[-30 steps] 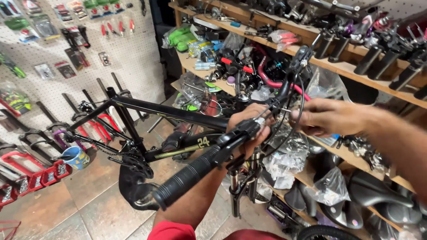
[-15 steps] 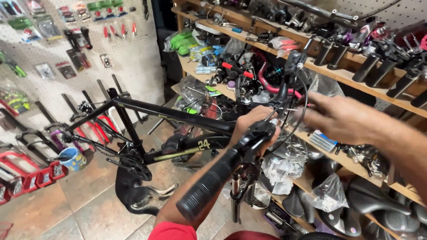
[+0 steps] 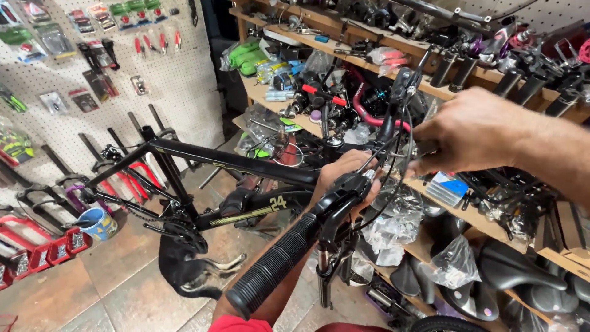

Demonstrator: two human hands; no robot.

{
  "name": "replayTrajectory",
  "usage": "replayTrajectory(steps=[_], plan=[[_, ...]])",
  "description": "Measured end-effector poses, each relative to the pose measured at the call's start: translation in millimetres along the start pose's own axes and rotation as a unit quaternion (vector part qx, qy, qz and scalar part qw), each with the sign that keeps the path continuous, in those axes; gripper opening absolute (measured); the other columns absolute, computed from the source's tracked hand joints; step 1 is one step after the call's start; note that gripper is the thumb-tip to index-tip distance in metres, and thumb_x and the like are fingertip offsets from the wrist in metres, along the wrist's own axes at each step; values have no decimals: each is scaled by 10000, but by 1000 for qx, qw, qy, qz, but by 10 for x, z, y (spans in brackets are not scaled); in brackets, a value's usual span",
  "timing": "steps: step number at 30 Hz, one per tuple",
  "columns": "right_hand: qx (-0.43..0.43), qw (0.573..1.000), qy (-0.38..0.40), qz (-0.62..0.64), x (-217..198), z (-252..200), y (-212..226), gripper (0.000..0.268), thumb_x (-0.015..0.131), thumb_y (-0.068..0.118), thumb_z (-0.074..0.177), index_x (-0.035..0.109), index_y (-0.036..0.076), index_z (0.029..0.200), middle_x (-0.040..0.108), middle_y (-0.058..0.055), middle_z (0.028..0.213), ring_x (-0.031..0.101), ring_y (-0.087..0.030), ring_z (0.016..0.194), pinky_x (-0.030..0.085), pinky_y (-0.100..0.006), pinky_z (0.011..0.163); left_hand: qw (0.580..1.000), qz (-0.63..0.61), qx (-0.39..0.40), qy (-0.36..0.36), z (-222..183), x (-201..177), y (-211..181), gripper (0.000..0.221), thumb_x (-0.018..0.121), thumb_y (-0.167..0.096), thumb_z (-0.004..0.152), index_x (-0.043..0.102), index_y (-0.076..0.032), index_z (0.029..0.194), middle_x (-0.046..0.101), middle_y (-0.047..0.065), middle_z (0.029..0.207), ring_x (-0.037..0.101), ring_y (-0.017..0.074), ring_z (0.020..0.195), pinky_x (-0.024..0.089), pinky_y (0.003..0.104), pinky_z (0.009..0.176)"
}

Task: Adjusting and tightening bicycle brake levers and handlebars onto a frame using an allen wrench.

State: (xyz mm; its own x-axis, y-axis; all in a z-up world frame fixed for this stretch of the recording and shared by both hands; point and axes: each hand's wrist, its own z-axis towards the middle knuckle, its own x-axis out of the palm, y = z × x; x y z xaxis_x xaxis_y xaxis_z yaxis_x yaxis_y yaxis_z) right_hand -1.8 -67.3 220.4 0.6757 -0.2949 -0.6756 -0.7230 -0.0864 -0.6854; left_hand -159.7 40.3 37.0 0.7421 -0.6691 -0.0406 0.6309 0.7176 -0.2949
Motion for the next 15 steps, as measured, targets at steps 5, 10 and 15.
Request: replayTrajectory(steps=[5,10,15], plan=[[-61,592,-85,799,1584,378,238,512,453,264,1138,606,69,691,469,-8,569,416,-132,468,337,-244,450,999,-15,-19,-21,64,57,-156,162,601,-101,1014,618,55,976,649,134,943,660,315,941,562,452,980],[-225,116,-154,955,1530,591,1258,652,429,713,1041,525,154,721,346,76,514,302,-64,379,306,-277,409,997,-49,-22,-57,63,74,-80,199,618,-101,971,635,24,816,671,141,826,678,315,828,562,444,902],[-110,229,-233,939,1195,182,1106,586,526,585,1057,590,34,869,362,-5,512,315,-115,372,339,-292,352,989,-103,-57,-88,-27,69,110,268,699,-121,943,654,8,712,700,169,747,726,354,797,572,476,952]])
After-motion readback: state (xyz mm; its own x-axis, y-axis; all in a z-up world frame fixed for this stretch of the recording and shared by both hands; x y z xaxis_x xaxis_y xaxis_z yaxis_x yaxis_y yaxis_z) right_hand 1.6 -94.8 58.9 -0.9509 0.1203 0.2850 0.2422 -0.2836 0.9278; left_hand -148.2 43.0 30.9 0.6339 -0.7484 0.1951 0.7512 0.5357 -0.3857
